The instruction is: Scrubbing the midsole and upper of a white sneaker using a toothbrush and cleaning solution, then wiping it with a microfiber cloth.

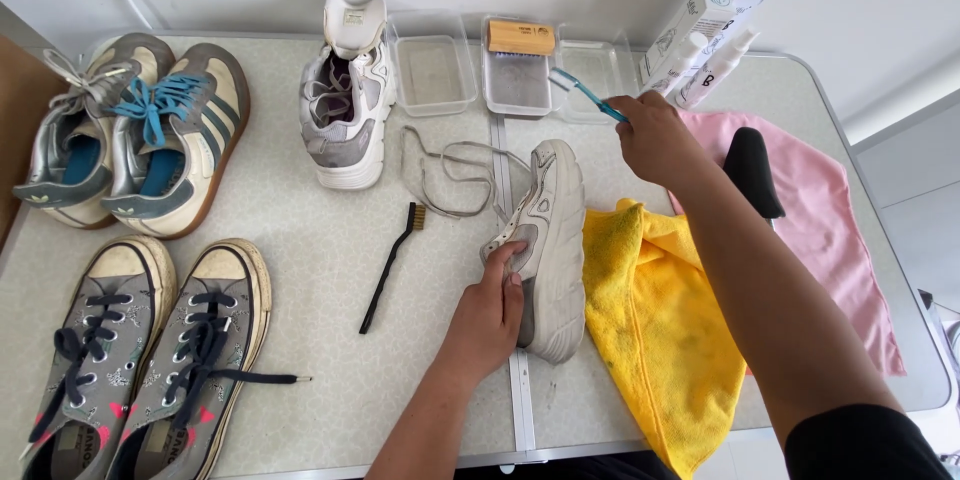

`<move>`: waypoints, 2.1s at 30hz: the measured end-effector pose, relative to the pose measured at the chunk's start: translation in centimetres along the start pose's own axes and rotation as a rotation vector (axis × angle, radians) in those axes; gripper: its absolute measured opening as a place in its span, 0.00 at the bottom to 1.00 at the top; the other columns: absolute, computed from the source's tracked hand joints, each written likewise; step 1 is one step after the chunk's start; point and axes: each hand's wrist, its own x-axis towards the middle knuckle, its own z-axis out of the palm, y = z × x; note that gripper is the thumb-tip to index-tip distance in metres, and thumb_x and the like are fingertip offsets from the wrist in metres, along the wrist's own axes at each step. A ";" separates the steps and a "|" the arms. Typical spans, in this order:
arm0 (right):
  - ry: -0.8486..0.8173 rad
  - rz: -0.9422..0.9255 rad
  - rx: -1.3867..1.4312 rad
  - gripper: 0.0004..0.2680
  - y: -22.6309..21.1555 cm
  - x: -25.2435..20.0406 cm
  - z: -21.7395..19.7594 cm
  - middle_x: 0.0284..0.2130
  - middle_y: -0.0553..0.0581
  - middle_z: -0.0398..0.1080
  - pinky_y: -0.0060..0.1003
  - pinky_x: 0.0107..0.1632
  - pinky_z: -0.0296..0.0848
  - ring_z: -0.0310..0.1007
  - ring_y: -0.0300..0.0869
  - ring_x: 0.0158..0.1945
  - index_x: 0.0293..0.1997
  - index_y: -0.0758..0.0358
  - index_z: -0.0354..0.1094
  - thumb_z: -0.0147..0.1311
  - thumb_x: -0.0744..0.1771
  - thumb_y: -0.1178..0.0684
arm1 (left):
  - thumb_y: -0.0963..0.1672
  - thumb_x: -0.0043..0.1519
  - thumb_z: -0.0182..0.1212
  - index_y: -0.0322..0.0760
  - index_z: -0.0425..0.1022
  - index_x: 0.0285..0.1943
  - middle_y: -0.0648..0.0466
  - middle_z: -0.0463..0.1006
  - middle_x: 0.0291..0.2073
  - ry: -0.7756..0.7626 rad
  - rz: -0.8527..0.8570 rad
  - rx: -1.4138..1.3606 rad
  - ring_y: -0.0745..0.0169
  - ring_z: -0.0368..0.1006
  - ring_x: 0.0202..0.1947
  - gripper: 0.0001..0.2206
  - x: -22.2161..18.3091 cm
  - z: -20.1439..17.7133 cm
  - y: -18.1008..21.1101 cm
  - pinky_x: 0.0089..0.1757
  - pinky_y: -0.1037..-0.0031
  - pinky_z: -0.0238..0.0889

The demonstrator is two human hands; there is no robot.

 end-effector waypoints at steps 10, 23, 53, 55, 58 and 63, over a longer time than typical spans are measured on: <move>-0.163 -0.006 -0.161 0.13 -2.1 9.3 2.6 0.43 0.45 0.69 0.51 0.42 0.74 0.72 0.51 0.46 0.57 0.39 0.75 0.48 0.69 0.55 | 0.44 0.70 0.41 0.46 0.62 0.71 0.57 0.65 0.15 -0.009 -0.094 -0.077 0.66 0.58 0.15 0.19 0.2 -0.2 0.6 0.25 0.70 0.57; -0.230 0.048 -0.222 0.14 -2.2 10.9 1.0 0.42 0.45 0.74 0.47 0.40 0.73 0.74 0.48 0.44 0.51 0.41 0.78 0.51 0.67 0.60 | 0.44 0.70 0.42 0.47 0.61 0.72 0.57 0.64 0.13 -0.055 -0.120 -0.078 0.65 0.59 0.14 0.20 0.2 -0.3 0.9 0.24 0.70 0.57; 0.700 0.356 0.949 0.07 1.2 -24.0 4.6 0.26 0.58 0.70 0.33 0.36 0.71 0.70 0.40 0.31 0.36 0.65 0.68 0.53 0.73 0.57 | 0.48 0.64 0.48 0.47 0.45 0.81 0.25 0.75 0.55 -0.207 -0.186 0.044 0.30 0.76 0.52 0.33 -0.5 -3.2 3.9 0.51 0.45 0.66; 0.775 0.289 1.133 0.05 2.3 -24.0 4.2 0.36 0.61 0.76 0.35 0.44 0.79 0.77 0.41 0.38 0.47 0.67 0.71 0.51 0.73 0.57 | 0.49 0.64 0.49 0.48 0.47 0.81 0.27 0.77 0.53 -0.222 -0.228 0.154 0.28 0.76 0.53 0.33 -0.4 -4.5 6.0 0.52 0.45 0.67; 0.840 0.412 1.468 0.06 2.6 -23.0 3.0 0.40 0.56 0.77 0.32 0.48 0.82 0.81 0.40 0.41 0.49 0.60 0.71 0.53 0.72 0.50 | 0.53 0.65 0.52 0.50 0.61 0.76 0.43 0.85 0.37 -0.138 -0.243 0.545 0.41 0.82 0.44 0.28 1.8 -6.1 6.3 0.46 0.52 0.73; 0.815 0.092 1.408 0.05 0.4 -14.8 4.6 0.30 0.57 0.73 0.34 0.39 0.79 0.78 0.41 0.36 0.42 0.66 0.70 0.52 0.71 0.56 | 0.44 0.67 0.57 0.39 0.69 0.69 0.45 0.78 0.46 0.113 0.222 0.063 0.50 0.74 0.52 0.20 11.5 -4.4 -0.2 0.49 0.58 0.71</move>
